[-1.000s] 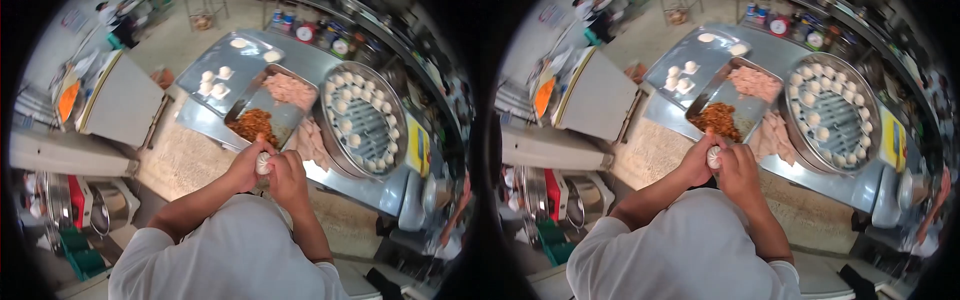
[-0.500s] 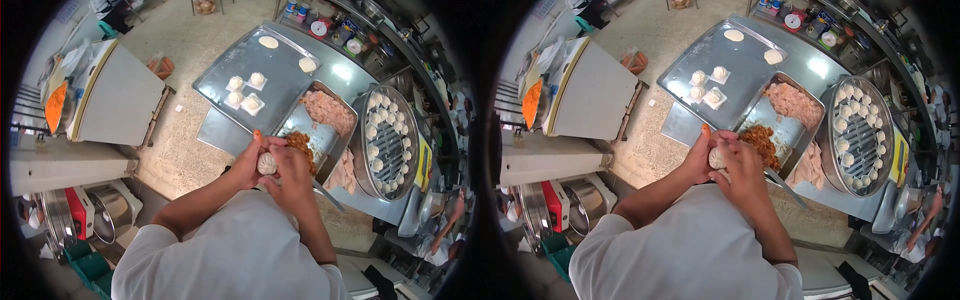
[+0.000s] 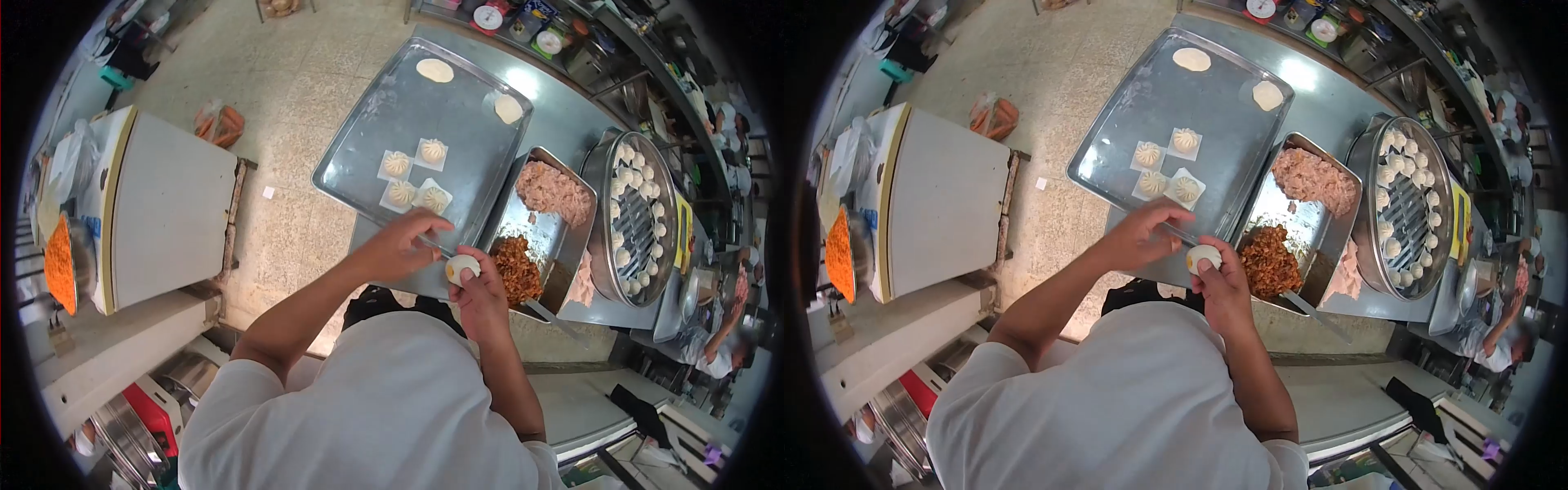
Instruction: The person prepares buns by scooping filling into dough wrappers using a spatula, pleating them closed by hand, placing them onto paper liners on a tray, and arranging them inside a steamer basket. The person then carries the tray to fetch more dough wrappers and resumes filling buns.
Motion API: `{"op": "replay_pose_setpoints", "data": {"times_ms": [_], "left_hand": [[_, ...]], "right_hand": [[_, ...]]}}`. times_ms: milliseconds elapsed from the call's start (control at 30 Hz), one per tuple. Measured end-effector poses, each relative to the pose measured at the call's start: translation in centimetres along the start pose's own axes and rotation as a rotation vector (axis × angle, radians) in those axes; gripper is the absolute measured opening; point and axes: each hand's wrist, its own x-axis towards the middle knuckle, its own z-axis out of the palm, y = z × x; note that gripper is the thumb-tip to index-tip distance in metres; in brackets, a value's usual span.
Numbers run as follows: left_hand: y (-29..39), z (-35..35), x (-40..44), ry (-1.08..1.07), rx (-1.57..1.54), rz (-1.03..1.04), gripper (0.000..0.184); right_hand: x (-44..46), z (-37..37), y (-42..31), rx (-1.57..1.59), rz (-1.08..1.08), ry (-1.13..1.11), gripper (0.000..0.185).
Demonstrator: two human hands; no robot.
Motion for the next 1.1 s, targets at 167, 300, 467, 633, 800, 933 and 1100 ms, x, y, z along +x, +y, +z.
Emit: {"op": "replay_pose_setpoints", "data": {"times_ms": [167,300,467,633,800,933,1100], "left_hand": [[1.0,-2.4,4.1,-0.058,1.186,0.347,0.030],[-0.9,-3.5,7.1,-0.214,1.268,0.316,0.028],[-2.4,-5.7,11.2,-0.239,0.927,0.081,0.058],[-0.7,-8.1,13.3,-0.204,0.478,-0.342,0.071],[-2.2,-8.7,13.9,-0.127,0.244,-0.421,0.069],[-1.4,-8.7,13.2,-0.104,0.307,-0.364,0.070],[-0.9,-8.9,12.8,-0.096,0.347,-0.341,0.072]], "right_hand": [[1.2,0.2,0.7,-0.067,-0.153,0.228,0.038],[2.3,-0.2,1.7,-0.070,-0.124,0.223,0.038],[4.0,-0.4,1.5,-0.233,-0.074,0.269,0.038],[7.1,-0.2,1.9,-0.461,-0.041,0.263,0.040],[10.7,0.6,1.3,-1.169,-0.233,0.259,0.045],[13.2,1.7,0.8,-1.335,-0.306,0.223,0.041],[12.4,1.4,-0.2,-1.480,-0.228,0.196,0.042]]}}
